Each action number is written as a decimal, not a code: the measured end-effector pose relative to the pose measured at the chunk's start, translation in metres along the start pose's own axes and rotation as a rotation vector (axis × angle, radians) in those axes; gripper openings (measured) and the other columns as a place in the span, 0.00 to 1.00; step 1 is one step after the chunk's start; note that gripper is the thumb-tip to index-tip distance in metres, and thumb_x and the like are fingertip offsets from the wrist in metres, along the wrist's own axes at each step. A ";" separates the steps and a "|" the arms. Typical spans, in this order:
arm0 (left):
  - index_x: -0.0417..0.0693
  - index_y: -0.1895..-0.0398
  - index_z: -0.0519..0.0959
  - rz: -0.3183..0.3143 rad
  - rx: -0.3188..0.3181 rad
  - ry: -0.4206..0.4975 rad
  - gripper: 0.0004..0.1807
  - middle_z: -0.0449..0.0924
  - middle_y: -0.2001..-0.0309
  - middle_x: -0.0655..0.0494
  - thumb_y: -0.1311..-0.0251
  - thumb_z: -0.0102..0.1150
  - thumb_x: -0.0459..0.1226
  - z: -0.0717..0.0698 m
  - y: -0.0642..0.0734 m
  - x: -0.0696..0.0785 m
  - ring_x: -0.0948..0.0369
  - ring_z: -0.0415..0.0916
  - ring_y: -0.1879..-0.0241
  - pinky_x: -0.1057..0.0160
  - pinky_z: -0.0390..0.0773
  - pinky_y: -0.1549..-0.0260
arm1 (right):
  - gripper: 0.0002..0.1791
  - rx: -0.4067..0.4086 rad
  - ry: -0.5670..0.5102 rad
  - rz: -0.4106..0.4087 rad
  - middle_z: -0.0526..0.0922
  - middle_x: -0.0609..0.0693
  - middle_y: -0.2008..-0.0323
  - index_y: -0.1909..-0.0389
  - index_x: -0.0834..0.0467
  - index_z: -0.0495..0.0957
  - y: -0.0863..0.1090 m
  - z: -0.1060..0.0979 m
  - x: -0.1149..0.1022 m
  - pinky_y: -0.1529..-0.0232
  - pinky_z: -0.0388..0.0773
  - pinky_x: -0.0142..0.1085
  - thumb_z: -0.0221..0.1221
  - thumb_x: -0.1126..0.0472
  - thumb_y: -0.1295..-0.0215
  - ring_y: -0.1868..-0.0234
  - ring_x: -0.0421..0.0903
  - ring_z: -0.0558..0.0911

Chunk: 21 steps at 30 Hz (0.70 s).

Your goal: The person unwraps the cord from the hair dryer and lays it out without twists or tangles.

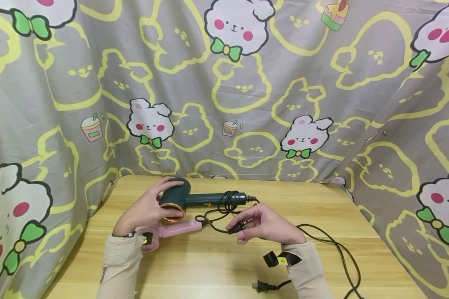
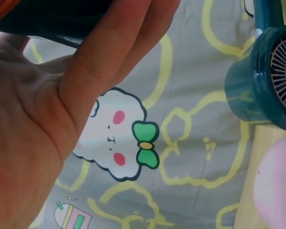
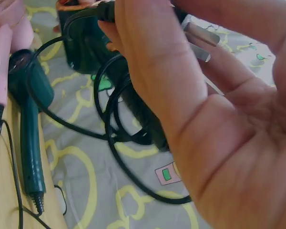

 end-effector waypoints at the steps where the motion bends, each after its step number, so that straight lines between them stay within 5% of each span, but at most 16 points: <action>1: 0.71 0.27 0.70 0.001 0.004 -0.003 0.47 0.53 0.19 0.47 0.54 0.82 0.53 -0.001 0.000 0.000 0.37 0.72 0.36 0.41 0.77 0.45 | 0.15 -0.003 -0.001 0.005 0.90 0.63 0.52 0.46 0.67 0.84 0.000 0.000 0.002 0.55 0.88 0.47 0.65 0.68 0.32 0.64 0.42 0.90; 9: 0.72 0.28 0.70 0.012 0.020 -0.007 0.46 0.54 0.19 0.46 0.53 0.82 0.53 -0.006 0.001 -0.003 0.40 0.73 0.37 0.41 0.77 0.45 | 0.16 0.040 0.033 0.150 0.90 0.60 0.51 0.46 0.69 0.83 -0.001 -0.010 0.025 0.50 0.86 0.52 0.62 0.62 0.27 0.60 0.49 0.91; 21: 0.71 0.28 0.71 0.008 0.022 0.006 0.46 0.51 0.18 0.44 0.53 0.82 0.53 -0.009 0.003 -0.004 0.41 0.74 0.38 0.45 0.78 0.46 | 0.17 0.165 -0.025 0.246 0.89 0.63 0.51 0.45 0.72 0.81 -0.002 -0.033 0.056 0.44 0.84 0.43 0.63 0.64 0.29 0.52 0.54 0.91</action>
Point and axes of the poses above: each hand's wrist, its own y-axis away from the middle knuckle, its own z-axis out of the palm, x = y × z, the point moved 10 cm from there along -y, towards the middle knuckle
